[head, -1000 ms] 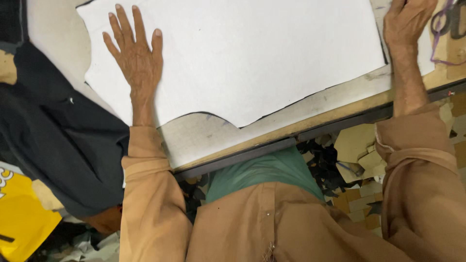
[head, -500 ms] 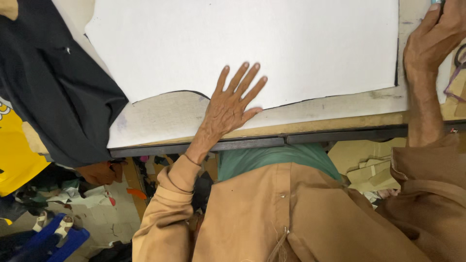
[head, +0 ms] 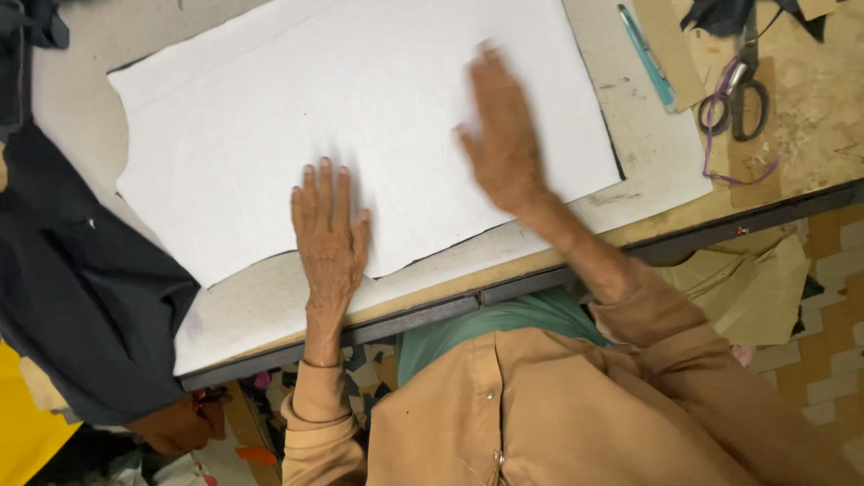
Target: The person places a white paper pattern on a black fabric, measures the fabric with a tape measure, and then uses a rotary cutter to cut the fabric along the pattern's edges. The person also uses a metal ruler to guide the cutter for straight lines.
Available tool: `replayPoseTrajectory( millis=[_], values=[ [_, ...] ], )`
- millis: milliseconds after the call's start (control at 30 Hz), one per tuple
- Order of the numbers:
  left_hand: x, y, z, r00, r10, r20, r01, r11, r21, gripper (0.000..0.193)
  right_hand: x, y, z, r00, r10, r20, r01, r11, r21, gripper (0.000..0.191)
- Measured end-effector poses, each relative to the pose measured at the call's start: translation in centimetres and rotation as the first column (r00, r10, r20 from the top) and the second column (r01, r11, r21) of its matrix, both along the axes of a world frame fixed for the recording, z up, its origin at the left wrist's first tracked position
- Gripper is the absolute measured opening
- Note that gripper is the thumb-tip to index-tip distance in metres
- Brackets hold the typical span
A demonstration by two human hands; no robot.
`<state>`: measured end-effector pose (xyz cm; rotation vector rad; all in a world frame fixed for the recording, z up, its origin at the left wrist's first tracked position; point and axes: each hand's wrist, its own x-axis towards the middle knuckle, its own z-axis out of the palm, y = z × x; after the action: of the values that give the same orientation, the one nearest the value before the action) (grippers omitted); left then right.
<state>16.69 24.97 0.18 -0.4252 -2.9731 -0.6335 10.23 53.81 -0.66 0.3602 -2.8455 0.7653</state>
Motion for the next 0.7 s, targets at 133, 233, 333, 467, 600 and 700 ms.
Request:
replayPoseTrajectory(
  millis=[133,233,333,467,600,700],
  values=[
    [-2.9,0.1,-1.3,0.991,0.133,-0.025,-0.135,0.986,-0.097,0.061,0.4,-10.8,1.7,0.93,0.317,0.183,-0.334,0.94,0.067,0.076],
    [-3.8,-0.1,-1.9,0.992,0.125,-0.014,-0.125,0.969,-0.214,0.062,-2.4,-11.5,1.4,0.892,0.301,0.337,-0.353,0.93,0.104,0.081],
    [-4.2,-0.5,-1.8,0.992,0.122,-0.007,-0.121,0.968,-0.218,0.062,-6.2,-5.9,0.9,0.936,0.104,0.335,-0.195,0.949,0.249,0.079],
    [-4.9,-0.8,-1.1,0.993,0.116,-0.009,-0.116,0.977,-0.179,0.065,-10.5,2.6,2.3,0.918,-0.217,0.331,0.114,0.946,0.304,0.079],
    [-6.7,-0.8,0.1,0.984,0.164,0.073,-0.163,0.986,-0.021,0.071,-11.2,1.3,2.8,0.976,-0.103,0.191,0.071,0.984,0.166,0.072],
    [-9.8,0.5,0.7,0.992,0.128,0.014,-0.129,0.979,0.16,0.066,-12.2,-4.9,2.2,0.969,0.132,0.207,-0.159,0.98,0.119,0.07]
  ],
)
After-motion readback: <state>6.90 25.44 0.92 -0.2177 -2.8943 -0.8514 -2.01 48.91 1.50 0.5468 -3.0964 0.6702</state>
